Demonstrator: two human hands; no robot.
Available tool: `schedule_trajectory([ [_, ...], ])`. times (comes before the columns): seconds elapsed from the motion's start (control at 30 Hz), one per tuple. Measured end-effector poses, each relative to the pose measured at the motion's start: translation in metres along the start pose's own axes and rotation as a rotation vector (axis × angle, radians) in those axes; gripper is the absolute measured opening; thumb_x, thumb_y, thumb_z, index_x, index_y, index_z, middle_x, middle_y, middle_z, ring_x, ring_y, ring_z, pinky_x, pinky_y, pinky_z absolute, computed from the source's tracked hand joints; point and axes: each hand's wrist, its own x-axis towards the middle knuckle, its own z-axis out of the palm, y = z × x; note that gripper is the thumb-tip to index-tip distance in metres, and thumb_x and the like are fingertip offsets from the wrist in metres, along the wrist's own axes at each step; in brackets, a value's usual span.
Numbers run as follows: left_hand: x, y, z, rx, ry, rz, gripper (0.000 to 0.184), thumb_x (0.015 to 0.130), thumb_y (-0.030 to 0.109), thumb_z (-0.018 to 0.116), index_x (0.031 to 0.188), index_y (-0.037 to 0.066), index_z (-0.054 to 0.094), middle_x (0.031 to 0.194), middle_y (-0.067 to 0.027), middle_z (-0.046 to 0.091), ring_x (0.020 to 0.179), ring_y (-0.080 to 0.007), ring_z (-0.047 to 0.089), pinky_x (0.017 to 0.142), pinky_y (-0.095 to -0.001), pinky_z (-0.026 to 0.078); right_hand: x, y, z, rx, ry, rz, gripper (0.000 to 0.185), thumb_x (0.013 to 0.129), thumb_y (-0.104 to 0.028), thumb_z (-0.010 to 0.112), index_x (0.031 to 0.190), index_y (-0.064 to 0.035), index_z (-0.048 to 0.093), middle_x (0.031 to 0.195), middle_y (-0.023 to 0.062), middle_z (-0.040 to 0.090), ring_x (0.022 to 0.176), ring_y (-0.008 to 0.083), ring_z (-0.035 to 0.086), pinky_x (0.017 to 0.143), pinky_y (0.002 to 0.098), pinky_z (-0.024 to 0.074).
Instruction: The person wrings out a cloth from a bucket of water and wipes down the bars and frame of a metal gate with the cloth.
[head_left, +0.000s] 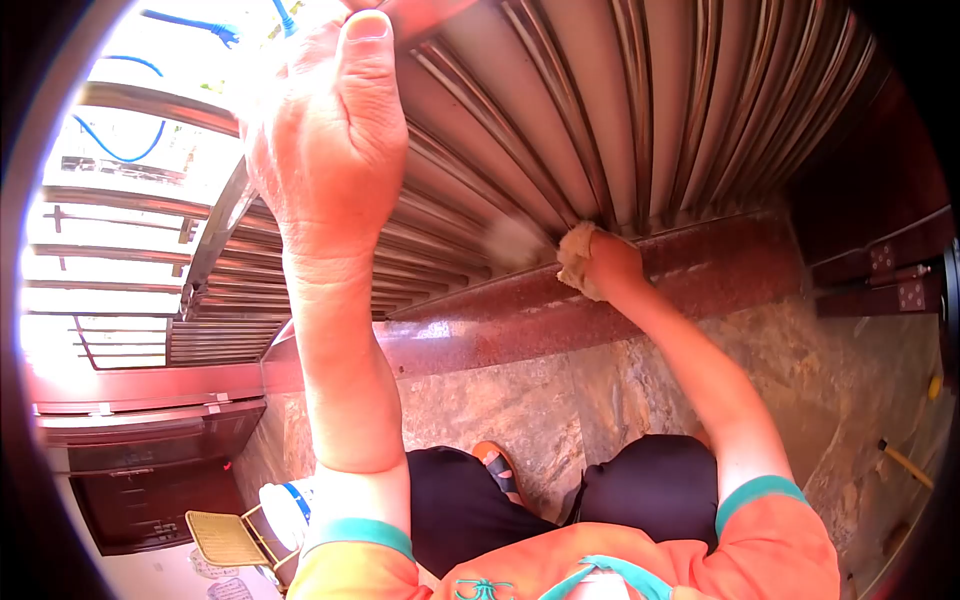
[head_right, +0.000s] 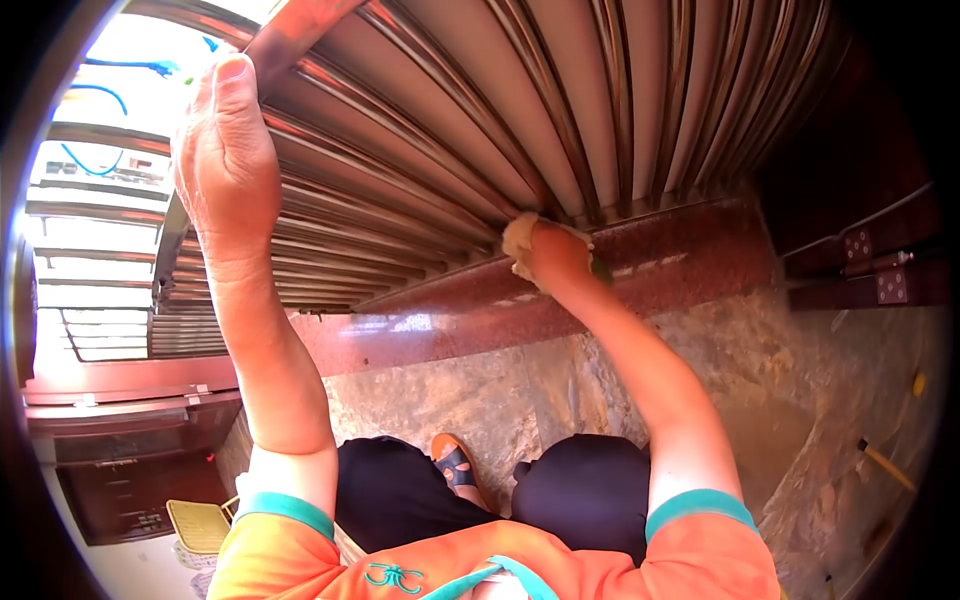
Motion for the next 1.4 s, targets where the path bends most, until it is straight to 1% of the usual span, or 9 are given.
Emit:
schedule_trajectory([
  [0.1, -0.004, -0.003, -0.002, -0.096, 0.052, -0.063, 0.047, 0.094, 0.036, 0.034, 0.103, -0.002, 0.059, 0.101, -0.0189, 0.061, 0.095, -0.0314, 0.056, 0.085, -0.0357, 0.039, -0.001, -0.045, -0.022, 0.118, 0.182, -0.192, 0.022, 0.069, -0.014, 0.061, 0.087, -0.0006, 0.059, 0.087, 0.0189, 0.06, 0.084, 0.0347, 0.058, 0.068, 0.0415, 0.048],
  [0.27, -0.003, -0.003, -0.022, 0.054, -0.13, -0.113, 0.041, 0.092, 0.033, 0.041, 0.07, 0.005, 0.06, 0.056, -0.0156, 0.054, 0.053, -0.0336, 0.055, 0.054, -0.0413, 0.044, 0.001, -0.147, -0.077, 0.222, 0.446, -0.47, 0.036, 0.066, -0.006, 0.061, 0.101, -0.0012, 0.053, 0.095, 0.0175, 0.057, 0.092, 0.0353, 0.054, 0.076, 0.04, 0.0461],
  [0.37, 0.002, -0.015, -0.013, 0.051, 0.109, 0.266, 0.022, 0.086, 0.023, 0.047, 0.075, 0.008, 0.059, 0.074, -0.0085, 0.059, 0.066, -0.0297, 0.056, 0.061, -0.0386, 0.044, 0.019, -0.204, -0.099, 0.197, 0.665, -0.635, 0.03, 0.063, -0.009, 0.065, 0.089, 0.0005, 0.054, 0.082, 0.0176, 0.055, 0.083, 0.0333, 0.055, 0.068, 0.0398, 0.0474],
  [0.4, 0.002, -0.008, -0.019, 0.044, 0.032, 0.196, 0.031, 0.089, 0.025, 0.041, 0.096, 0.003, 0.062, 0.086, -0.0158, 0.063, 0.079, -0.0348, 0.058, 0.075, -0.0399, 0.043, 0.02, -0.215, -0.102, 0.171, 0.662, -0.607, 0.029, 0.064, -0.009, 0.064, 0.088, 0.0, 0.053, 0.08, 0.0167, 0.055, 0.082, 0.0321, 0.055, 0.067, 0.0385, 0.0478],
  [0.67, -0.006, -0.011, -0.009, 0.022, 0.102, -0.009, 0.045, 0.089, 0.036, 0.04, 0.102, -0.003, 0.058, 0.094, -0.0199, 0.061, 0.09, -0.0351, 0.055, 0.086, -0.0406, 0.037, 0.039, -0.24, -0.103, -0.115, 0.739, -0.538, 0.019, 0.075, -0.019, 0.059, 0.087, -0.005, 0.054, 0.066, 0.0064, 0.053, 0.044, 0.0221, 0.053, 0.033, 0.0306, 0.0401],
  [1.03, 0.002, -0.005, -0.02, -0.054, 0.008, -0.023, 0.047, 0.091, 0.033, 0.035, 0.103, -0.006, 0.057, 0.098, -0.0231, 0.06, 0.094, -0.0378, 0.053, 0.088, -0.042, 0.036, 0.048, -0.232, -0.097, -0.333, 0.895, -0.479, 0.013, 0.072, -0.018, 0.058, 0.08, -0.0076, 0.054, 0.062, 0.0041, 0.053, 0.044, 0.0206, 0.055, 0.035, 0.03, 0.0424],
  [1.2, -0.003, -0.009, -0.014, -0.033, 0.042, -0.005, 0.048, 0.091, 0.035, 0.037, 0.104, -0.006, 0.056, 0.097, -0.0235, 0.059, 0.094, -0.0385, 0.053, 0.087, -0.0431, 0.036, 0.043, -0.184, -0.046, -0.025, 0.48, -0.393, 0.013, 0.074, -0.016, 0.056, 0.082, -0.0066, 0.052, 0.062, 0.004, 0.051, 0.05, 0.0201, 0.056, 0.041, 0.0301, 0.0443],
  [1.27, -0.001, -0.006, -0.014, -0.04, 0.043, 0.001, 0.047, 0.091, 0.035, 0.037, 0.104, -0.006, 0.056, 0.096, -0.0233, 0.059, 0.093, -0.0385, 0.053, 0.086, -0.043, 0.036, 0.029, -0.177, -0.055, -0.082, 0.551, -0.473, 0.01, 0.075, -0.014, 0.054, 0.083, -0.007, 0.052, 0.065, 0.0039, 0.053, 0.054, 0.0194, 0.057, 0.046, 0.0298, 0.0455],
  [1.4, -0.001, -0.012, -0.014, -0.04, 0.067, 0.031, 0.046, 0.091, 0.035, 0.038, 0.1, -0.005, 0.057, 0.094, -0.023, 0.059, 0.092, -0.0386, 0.054, 0.085, -0.0431, 0.037, 0.026, -0.159, -0.046, 0.579, -0.102, -0.087, 0.004, 0.076, -0.007, 0.049, 0.08, -0.0072, 0.051, 0.076, 0.004, 0.057, 0.061, 0.0187, 0.058, 0.054, 0.0287, 0.0463],
])
